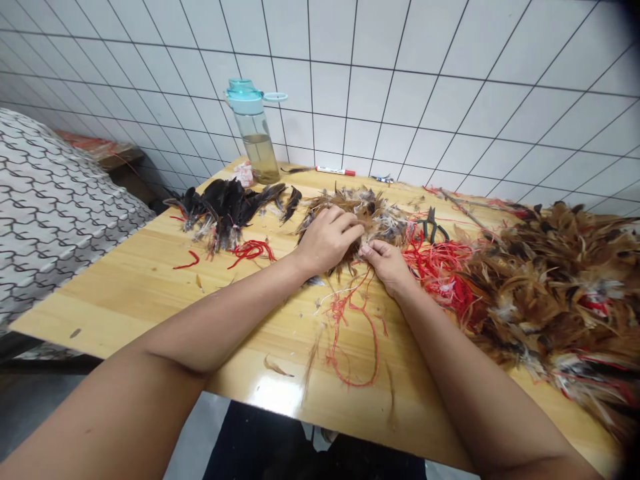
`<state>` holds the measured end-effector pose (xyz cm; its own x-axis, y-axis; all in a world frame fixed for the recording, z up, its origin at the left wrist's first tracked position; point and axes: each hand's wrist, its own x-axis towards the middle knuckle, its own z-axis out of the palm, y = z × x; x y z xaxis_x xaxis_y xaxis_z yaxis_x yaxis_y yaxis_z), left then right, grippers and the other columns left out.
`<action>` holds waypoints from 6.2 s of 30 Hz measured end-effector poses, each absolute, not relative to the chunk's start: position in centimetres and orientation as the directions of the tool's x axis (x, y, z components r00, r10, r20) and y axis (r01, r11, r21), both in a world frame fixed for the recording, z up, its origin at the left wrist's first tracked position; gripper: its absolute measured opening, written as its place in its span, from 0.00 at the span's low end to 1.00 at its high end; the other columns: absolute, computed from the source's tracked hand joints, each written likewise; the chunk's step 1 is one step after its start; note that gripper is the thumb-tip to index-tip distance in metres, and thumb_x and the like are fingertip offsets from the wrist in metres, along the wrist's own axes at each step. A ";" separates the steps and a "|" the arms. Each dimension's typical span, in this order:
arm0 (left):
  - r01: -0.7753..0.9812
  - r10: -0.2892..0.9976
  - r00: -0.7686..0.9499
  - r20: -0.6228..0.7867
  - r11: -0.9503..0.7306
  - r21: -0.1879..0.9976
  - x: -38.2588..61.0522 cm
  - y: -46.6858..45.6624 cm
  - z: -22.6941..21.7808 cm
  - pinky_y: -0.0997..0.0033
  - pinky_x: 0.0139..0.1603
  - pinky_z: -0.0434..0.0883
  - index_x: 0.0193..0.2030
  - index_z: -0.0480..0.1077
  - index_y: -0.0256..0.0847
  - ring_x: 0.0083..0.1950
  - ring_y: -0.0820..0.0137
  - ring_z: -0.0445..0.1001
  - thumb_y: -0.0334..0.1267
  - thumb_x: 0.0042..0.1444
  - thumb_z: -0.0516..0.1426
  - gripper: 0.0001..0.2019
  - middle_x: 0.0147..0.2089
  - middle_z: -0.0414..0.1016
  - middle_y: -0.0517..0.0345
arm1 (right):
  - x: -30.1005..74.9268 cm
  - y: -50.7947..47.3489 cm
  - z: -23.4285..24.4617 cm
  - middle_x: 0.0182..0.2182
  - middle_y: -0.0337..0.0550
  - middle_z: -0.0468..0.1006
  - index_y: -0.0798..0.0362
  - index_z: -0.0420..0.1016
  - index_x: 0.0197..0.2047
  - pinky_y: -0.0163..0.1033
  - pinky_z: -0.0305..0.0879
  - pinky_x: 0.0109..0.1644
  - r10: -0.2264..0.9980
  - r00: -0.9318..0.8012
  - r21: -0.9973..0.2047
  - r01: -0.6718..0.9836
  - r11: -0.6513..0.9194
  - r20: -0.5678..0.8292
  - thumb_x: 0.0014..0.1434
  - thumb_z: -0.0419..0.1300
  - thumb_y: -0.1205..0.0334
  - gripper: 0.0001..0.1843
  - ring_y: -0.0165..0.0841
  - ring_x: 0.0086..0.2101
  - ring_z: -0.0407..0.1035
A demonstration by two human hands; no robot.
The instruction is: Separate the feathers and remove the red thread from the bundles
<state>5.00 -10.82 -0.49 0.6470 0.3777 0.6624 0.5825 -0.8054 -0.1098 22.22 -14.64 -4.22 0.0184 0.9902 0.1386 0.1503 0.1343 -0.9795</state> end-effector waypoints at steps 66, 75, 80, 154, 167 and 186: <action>-0.444 0.856 0.511 -0.074 0.337 0.831 7.4 -11.2 -1.3 0.81 0.23 0.60 0.27 0.66 0.31 0.23 0.80 0.65 0.35 0.43 0.69 0.15 0.22 0.67 0.61 | 21.3 -15.3 -4.2 0.30 0.42 0.79 0.52 0.75 0.29 0.39 0.66 0.42 0.970 0.034 -0.940 0.256 0.226 0.242 0.54 0.60 0.56 0.09 0.33 0.33 0.72; -0.455 0.848 0.526 -0.060 0.341 0.823 7.6 -11.4 -1.5 0.81 0.25 0.60 0.27 0.66 0.32 0.23 0.80 0.65 0.35 0.41 0.70 0.17 0.22 0.68 0.61 | 21.3 -15.3 -4.4 0.30 0.43 0.78 0.51 0.76 0.29 0.41 0.65 0.44 0.947 0.062 -0.889 0.368 0.271 0.315 0.55 0.59 0.56 0.10 0.35 0.35 0.70; -0.436 0.861 0.506 -0.058 0.314 0.843 7.4 -11.2 -1.0 0.80 0.26 0.60 0.26 0.66 0.32 0.23 0.80 0.65 0.34 0.44 0.69 0.15 0.22 0.67 0.61 | 21.2 -15.5 -4.0 0.30 0.42 0.78 0.52 0.75 0.30 0.40 0.65 0.42 0.953 0.049 -0.897 0.356 0.263 0.299 0.57 0.57 0.54 0.11 0.34 0.34 0.70; -0.143 0.801 0.599 -0.012 0.121 0.982 6.4 -10.4 -1.6 0.78 0.27 0.60 0.31 0.71 0.31 0.25 0.81 0.65 0.41 0.38 0.71 0.19 0.25 0.71 0.61 | 22.0 -14.6 -5.0 0.29 0.43 0.77 0.53 0.75 0.27 0.40 0.65 0.42 0.961 -0.005 -0.901 0.345 0.262 0.278 0.54 0.60 0.58 0.09 0.33 0.33 0.69; -0.307 0.785 0.601 -0.146 0.396 0.865 6.2 -9.8 -1.4 0.82 0.24 0.63 0.24 0.67 0.30 0.21 0.81 0.67 0.38 0.41 0.70 0.17 0.20 0.70 0.59 | 21.5 -15.1 -4.0 0.27 0.40 0.78 0.53 0.76 0.29 0.37 0.66 0.36 0.986 0.038 -0.965 0.216 0.151 0.163 0.48 0.65 0.52 0.12 0.31 0.29 0.69; -0.284 0.785 0.606 -0.128 0.364 0.887 6.5 -10.3 -1.0 0.83 0.24 0.64 0.25 0.68 0.29 0.21 0.81 0.67 0.35 0.48 0.67 0.13 0.21 0.71 0.57 | 21.4 -15.4 -3.7 0.29 0.42 0.78 0.53 0.75 0.29 0.37 0.63 0.39 0.970 0.022 -0.921 0.318 0.223 0.242 0.54 0.60 0.55 0.11 0.31 0.31 0.69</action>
